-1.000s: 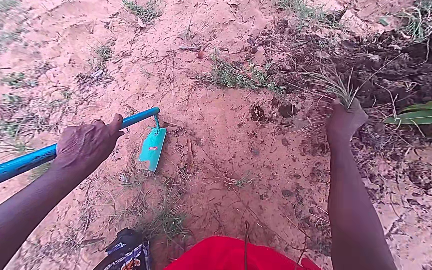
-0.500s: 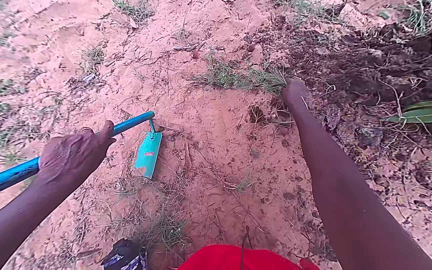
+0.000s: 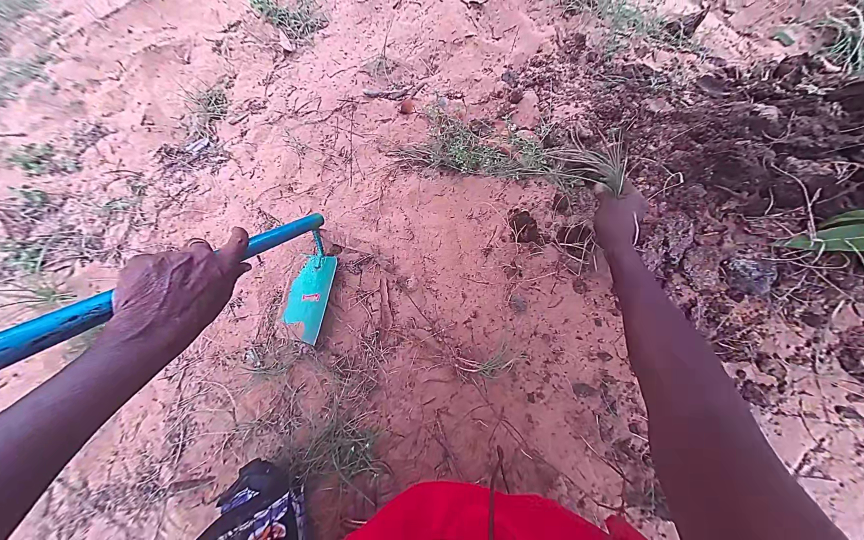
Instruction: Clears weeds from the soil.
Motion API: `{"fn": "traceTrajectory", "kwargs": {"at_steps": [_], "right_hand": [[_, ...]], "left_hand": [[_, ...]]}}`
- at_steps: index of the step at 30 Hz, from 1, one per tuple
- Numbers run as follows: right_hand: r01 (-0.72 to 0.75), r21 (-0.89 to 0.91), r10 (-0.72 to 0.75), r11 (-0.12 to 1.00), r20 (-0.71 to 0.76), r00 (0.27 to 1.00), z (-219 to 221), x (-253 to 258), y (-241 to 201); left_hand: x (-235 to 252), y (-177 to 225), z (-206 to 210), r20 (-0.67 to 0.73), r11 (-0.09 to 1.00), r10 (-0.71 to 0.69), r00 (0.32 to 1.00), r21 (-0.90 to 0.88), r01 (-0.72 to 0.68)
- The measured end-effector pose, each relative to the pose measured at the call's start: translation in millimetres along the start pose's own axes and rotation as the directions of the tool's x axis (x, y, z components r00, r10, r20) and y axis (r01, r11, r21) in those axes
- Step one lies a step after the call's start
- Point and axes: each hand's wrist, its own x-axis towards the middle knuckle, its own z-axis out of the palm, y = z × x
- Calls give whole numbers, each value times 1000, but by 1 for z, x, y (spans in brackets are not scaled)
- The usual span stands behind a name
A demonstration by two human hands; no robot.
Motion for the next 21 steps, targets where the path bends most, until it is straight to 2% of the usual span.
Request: {"fn": "traceTrajectory", "kwargs": {"at_steps": [2,5,8,10,15,21], "right_hand": [[32,59,-34,998,26,999,-4,2,8],[135,-158,-105,978,181,978,-5,9,-3],[176,-324,-82,930,283,956,11,18,-29],[185,-358,-72,915,305,949,30,21,-42],[321,-398,-211,859,295,932,59,22,-51],[290,-404,-142,868,358,923,55,24,-49]], "left_hand": [[0,1,2,-11,1000,0,1000,-2,0],[0,3,3,-5,1000,-15,1000,4,15],[0,4,0,-2,999,-28,1000,17,28],[-1,4,0,-6,999,-18,1000,26,18],[-1,3,1,3,1000,-18,1000,24,18],[2,0,4,32,1000,-29,999,7,29]]}}
